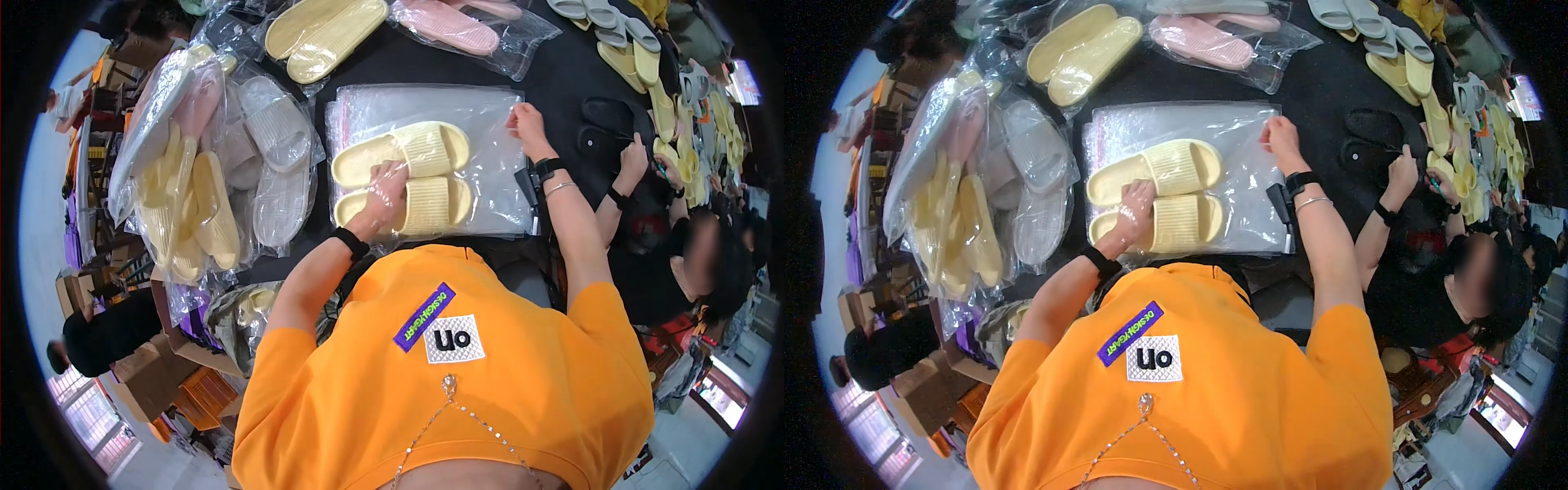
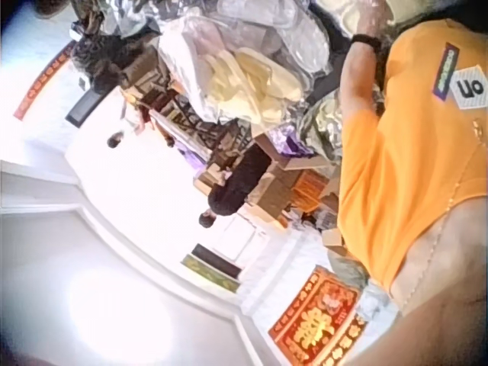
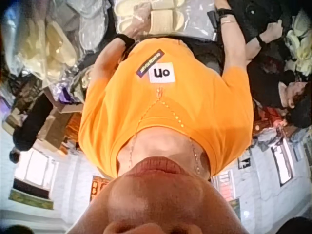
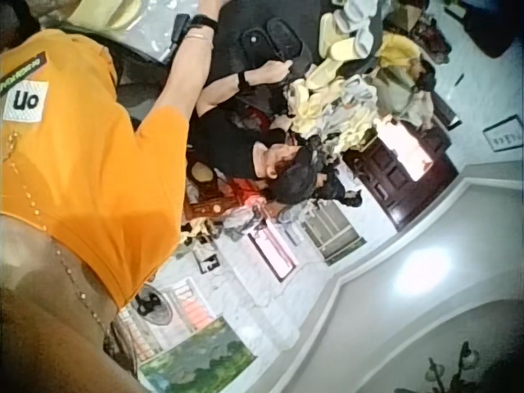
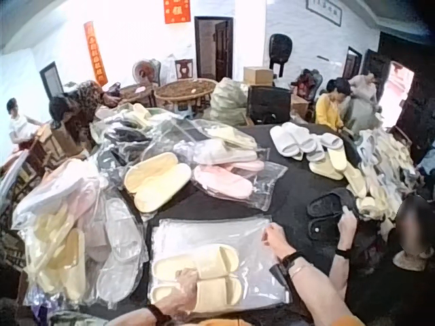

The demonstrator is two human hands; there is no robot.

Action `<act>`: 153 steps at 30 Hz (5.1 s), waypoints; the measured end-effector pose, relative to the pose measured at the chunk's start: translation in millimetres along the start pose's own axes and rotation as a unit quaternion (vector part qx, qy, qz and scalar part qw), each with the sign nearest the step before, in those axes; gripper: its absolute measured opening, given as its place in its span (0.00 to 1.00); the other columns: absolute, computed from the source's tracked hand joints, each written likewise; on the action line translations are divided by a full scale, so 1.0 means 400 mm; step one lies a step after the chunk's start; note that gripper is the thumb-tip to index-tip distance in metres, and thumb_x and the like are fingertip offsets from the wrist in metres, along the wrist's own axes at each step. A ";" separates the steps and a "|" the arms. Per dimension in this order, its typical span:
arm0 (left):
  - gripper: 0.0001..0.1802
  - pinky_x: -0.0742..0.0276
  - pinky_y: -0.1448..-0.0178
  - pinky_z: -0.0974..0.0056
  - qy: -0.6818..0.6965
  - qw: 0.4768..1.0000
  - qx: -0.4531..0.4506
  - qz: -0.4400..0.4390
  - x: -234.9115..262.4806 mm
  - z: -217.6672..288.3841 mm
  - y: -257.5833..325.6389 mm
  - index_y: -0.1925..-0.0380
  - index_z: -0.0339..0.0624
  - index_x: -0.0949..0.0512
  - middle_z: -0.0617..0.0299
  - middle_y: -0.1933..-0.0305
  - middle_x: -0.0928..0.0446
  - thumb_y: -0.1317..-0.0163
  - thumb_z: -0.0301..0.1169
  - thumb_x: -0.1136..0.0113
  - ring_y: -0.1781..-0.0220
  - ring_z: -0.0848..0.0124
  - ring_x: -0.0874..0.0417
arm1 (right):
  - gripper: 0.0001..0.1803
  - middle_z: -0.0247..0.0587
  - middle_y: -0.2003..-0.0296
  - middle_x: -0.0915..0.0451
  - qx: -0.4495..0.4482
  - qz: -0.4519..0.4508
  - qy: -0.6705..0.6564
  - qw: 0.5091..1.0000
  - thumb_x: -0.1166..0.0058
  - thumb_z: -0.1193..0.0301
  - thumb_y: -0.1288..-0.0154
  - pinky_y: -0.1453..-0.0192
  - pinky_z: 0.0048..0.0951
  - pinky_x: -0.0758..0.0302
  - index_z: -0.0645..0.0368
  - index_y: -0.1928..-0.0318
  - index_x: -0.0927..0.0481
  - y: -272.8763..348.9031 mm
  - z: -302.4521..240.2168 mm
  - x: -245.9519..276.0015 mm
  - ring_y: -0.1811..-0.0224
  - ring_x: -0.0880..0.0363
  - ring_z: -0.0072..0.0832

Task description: The person is sorting and placing various styles of plastic slides into clear plastic bags.

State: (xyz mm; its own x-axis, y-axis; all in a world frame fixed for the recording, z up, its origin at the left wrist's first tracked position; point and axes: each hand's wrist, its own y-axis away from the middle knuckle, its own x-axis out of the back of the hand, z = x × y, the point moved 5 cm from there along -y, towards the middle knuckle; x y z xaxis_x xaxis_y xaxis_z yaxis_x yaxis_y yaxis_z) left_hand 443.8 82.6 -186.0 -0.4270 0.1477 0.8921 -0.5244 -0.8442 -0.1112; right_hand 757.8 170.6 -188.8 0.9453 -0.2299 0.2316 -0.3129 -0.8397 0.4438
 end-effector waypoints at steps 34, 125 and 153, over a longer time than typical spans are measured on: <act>0.13 0.28 0.60 0.67 0.242 0.859 0.175 0.416 0.659 -0.163 0.059 0.59 0.33 0.28 0.58 0.58 0.25 0.45 0.25 0.47 0.61 0.69 0.23 | 0.30 0.37 0.47 0.32 0.111 -0.078 0.092 0.986 0.44 0.79 0.50 0.58 0.19 0.30 0.61 0.43 0.32 0.363 0.143 0.097 0.66 0.28 0.19; 0.17 0.33 0.46 0.55 0.147 0.982 -0.002 0.122 0.264 0.107 -0.399 0.58 0.44 0.24 0.55 0.57 0.25 0.51 0.25 0.42 0.50 0.55 0.28 | 0.54 0.51 0.32 0.61 0.274 -0.078 0.518 0.806 0.50 0.33 0.59 0.35 0.62 0.75 0.50 0.34 0.46 0.390 0.198 -0.155 0.29 0.70 0.44; 0.20 0.27 0.69 0.66 0.321 0.816 0.324 0.355 0.502 -0.181 -0.018 0.55 0.35 0.38 0.59 0.76 0.28 0.47 0.27 0.46 0.76 0.71 0.26 | 0.47 0.50 0.33 0.56 0.265 -0.306 0.284 0.869 0.44 0.49 0.49 0.34 0.47 0.49 0.50 0.33 0.51 0.395 0.139 -0.214 0.33 0.52 0.46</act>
State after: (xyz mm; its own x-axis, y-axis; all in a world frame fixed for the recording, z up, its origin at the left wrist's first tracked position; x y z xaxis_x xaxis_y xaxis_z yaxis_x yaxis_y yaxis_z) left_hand 308.6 155.6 -37.7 -0.8605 -0.4342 0.2666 0.4350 -0.8985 -0.0592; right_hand 632.8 30.2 -186.5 0.6744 0.4936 0.5492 0.4618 -0.8623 0.2079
